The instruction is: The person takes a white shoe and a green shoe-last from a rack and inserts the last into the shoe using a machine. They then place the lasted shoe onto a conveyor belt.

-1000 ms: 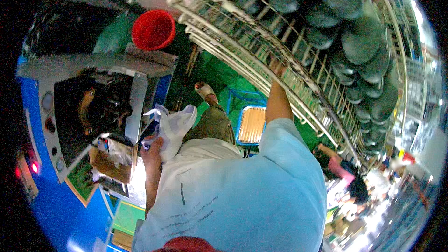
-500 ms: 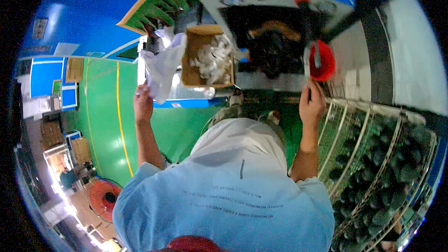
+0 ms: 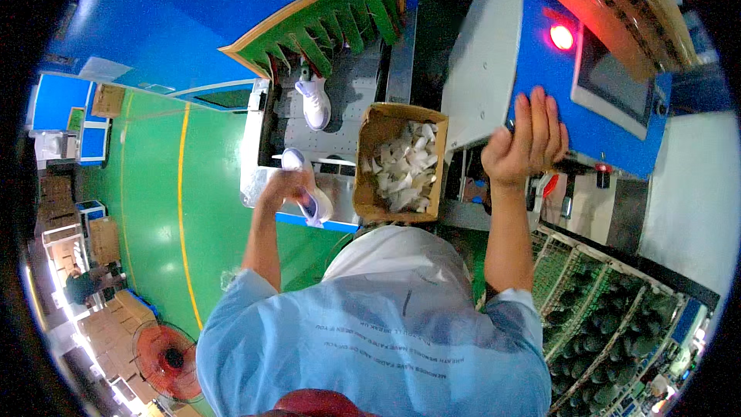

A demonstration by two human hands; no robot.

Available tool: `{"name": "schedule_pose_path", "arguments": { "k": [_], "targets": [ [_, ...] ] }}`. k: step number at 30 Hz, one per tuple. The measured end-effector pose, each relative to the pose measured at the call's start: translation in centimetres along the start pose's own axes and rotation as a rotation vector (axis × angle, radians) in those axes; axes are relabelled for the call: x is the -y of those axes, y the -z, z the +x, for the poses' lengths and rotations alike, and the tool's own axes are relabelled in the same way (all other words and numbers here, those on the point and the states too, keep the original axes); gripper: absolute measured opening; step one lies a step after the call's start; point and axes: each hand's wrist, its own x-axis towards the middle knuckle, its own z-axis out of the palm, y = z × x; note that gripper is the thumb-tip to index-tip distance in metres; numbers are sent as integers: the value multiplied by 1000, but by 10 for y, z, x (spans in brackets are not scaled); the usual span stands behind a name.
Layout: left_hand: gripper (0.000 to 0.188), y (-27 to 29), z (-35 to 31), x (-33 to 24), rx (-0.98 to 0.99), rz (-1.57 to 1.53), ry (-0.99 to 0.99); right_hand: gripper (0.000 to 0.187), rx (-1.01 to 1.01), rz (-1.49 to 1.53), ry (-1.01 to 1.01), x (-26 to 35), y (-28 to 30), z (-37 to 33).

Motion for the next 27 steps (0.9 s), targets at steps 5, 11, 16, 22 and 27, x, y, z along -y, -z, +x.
{"name": "schedule_pose_path", "arguments": {
  "k": [5,11,16,22,27],
  "targets": [
    [64,39,145,-81,-579,-377,-397,50,-48,-103,125,5,-6,4],
    [51,-23,268,-95,-910,-384,-477,53,78,-187,127,-10,9,-29],
    [45,19,269,-45,-688,-589,-524,51,14,-69,100,-5,-1,-9],
    [41,-38,120,-76,88,-1135,-540,38,124,58,-69,10,34,15],
    [59,-132,-80,-103,125,-972,-888,84,297,767,-172,52,84,-6]
  ]
}}
